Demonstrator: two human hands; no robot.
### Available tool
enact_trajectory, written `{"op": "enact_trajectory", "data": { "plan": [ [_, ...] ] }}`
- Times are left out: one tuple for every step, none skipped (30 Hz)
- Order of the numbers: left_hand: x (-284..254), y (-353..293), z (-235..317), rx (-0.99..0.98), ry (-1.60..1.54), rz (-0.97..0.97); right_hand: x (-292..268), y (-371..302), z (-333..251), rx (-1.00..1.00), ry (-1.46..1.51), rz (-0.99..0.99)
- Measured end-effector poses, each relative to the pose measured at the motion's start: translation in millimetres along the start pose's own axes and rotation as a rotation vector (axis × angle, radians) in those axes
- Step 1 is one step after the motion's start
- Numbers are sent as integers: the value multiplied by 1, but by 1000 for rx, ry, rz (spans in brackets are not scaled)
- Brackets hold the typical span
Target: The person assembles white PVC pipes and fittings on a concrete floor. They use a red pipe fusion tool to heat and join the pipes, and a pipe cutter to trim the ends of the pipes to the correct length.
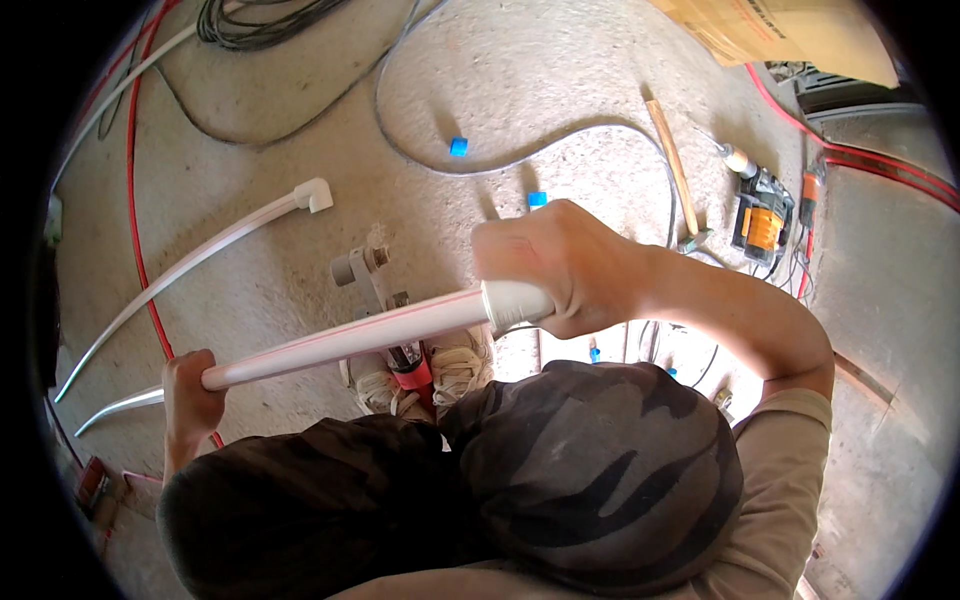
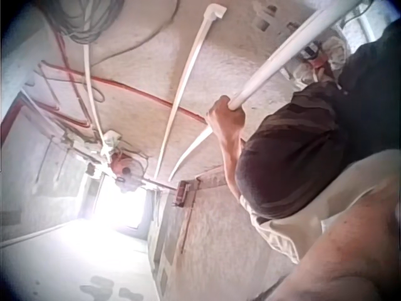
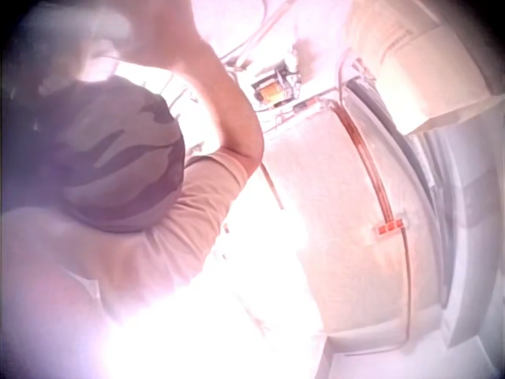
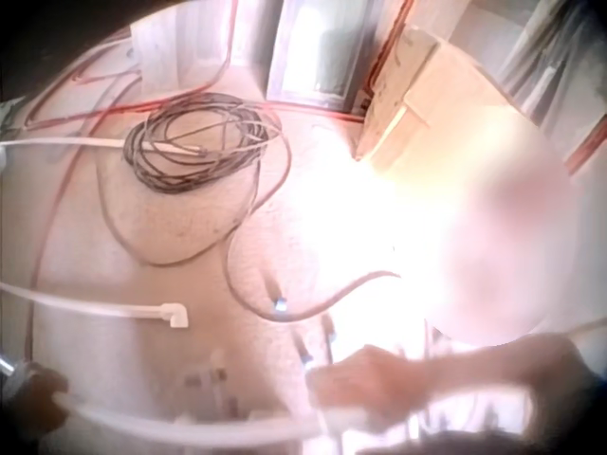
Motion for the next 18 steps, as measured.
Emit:
{"op": "enact_trajectory", "data": {
  "plan": [
    [0,2,-3,-9,-7,-8,0,1,3,41,11,0],
    [0,5,-5,-18,-13,-15,-1,3,6,81,22,1],
    [-2,8,-6,-41,-12,-11,-2,5,7,109,42,-11],
    [-3,12,-5,-64,-11,-6,-5,7,9,137,62,-24],
    [-4,14,-3,-87,-10,-1,-7,9,10,165,82,-35],
    [-6,17,1,-67,-7,58,-1,9,18,239,169,-46],
    [-6,19,7,-46,-4,116,0,7,24,319,256,-88],
    [-8,21,10,-25,-1,175,-2,6,27,399,343,-130],
    [-10,22,10,-26,7,191,-2,5,31,477,431,-172],
    [-11,24,10,-27,15,206,2,3,36,505,467,-193],
    [-13,25,9,-28,22,222,0,5,35,515,490,-177],
    [-12,26,8,-18,33,220,-1,7,32,528,514,-163],
    [-12,26,5,-7,45,217,-3,8,31,541,538,-150],
    [-13,26,3,3,57,214,0,8,33,550,562,-174],
    [-14,28,4,9,68,208,4,5,39,563,584,-196],
    [-15,29,5,15,79,202,8,3,43,576,606,-218],
    [-17,31,6,21,91,196,10,1,44,602,638,-208],
    [-18,32,7,30,87,193,12,1,46,625,671,-200]
  ]
}}
Point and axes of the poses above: each hand's wrist, its own y-axis towards the middle knuckle, its own x-axis out of the palm, z = x × y, the point moved 5 cm from there along y, towards the middle knuckle, and after that the axes turned 12 degrees about -y, right-handed, at the moved point
